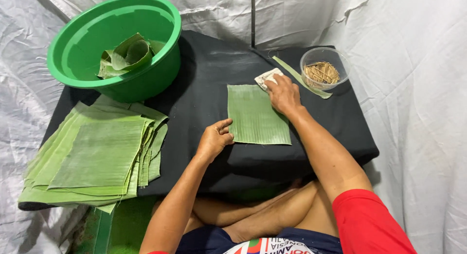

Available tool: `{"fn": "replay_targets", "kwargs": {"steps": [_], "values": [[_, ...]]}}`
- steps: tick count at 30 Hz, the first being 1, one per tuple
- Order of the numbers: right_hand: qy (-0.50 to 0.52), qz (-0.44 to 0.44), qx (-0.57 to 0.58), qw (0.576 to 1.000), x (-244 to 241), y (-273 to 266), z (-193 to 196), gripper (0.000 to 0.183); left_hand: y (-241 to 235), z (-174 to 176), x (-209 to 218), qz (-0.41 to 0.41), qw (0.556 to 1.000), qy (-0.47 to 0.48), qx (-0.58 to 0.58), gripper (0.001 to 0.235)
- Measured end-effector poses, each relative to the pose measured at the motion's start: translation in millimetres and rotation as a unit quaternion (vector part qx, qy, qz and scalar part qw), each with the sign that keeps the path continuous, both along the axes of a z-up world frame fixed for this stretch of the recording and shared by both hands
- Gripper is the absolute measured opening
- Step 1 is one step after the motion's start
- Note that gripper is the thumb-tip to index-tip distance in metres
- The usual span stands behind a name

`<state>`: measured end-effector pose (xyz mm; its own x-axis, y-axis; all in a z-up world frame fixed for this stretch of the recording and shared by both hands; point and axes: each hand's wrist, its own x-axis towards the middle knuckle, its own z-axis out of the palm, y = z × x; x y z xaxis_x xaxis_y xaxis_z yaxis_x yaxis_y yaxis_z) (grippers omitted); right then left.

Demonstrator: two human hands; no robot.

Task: Wipe banana leaves with a cloth, fold them into pouches, and secure them with small wooden sticks.

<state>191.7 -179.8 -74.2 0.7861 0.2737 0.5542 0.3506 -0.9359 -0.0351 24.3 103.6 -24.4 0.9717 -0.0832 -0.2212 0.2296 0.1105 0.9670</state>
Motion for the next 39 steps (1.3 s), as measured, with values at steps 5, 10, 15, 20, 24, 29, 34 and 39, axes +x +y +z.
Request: {"fn": "replay_targets", "kwargs": {"steps": [5,10,15,20,24,29,34,39], "values": [[-0.022,0.018,-0.010,1.000,-20.1,-43.3,1.2,0.028,-2.1,-2.9,1.3,-0.007,1.000,-0.009,0.015,0.068],[-0.089,0.009,-0.031,0.996,-59.0,-71.4,9.0,0.026,-3.7,10.6,-0.1,0.000,1.000,-0.014,0.021,0.067],[0.023,-0.054,0.014,0.998,-84.9,-68.3,32.3,0.031,1.9,35.4,-1.1,0.013,0.984,-0.100,0.145,0.063],[0.035,0.093,0.170,0.980,-83.0,-37.8,61.1,0.044,21.4,54.9,23.3,-0.016,0.976,-0.159,0.147,0.064],[0.298,0.108,0.449,0.836,-99.8,-8.6,88.6,0.081,42.1,58.6,43.2,-0.083,0.956,-0.201,0.198,0.061],[0.334,0.135,0.546,0.757,-81.5,1.8,50.9,0.081,45.0,49.5,66.6,-0.087,0.931,-0.218,0.279,0.056],[0.333,0.101,0.586,0.731,-98.7,12.3,45.6,0.041,38.8,9.4,91.6,-0.032,0.873,-0.234,0.428,0.053],[0.305,0.043,0.590,0.746,-92.3,0.7,21.7,0.041,-3.2,-18.5,69.9,0.004,0.629,-0.501,0.594,0.012]]}}
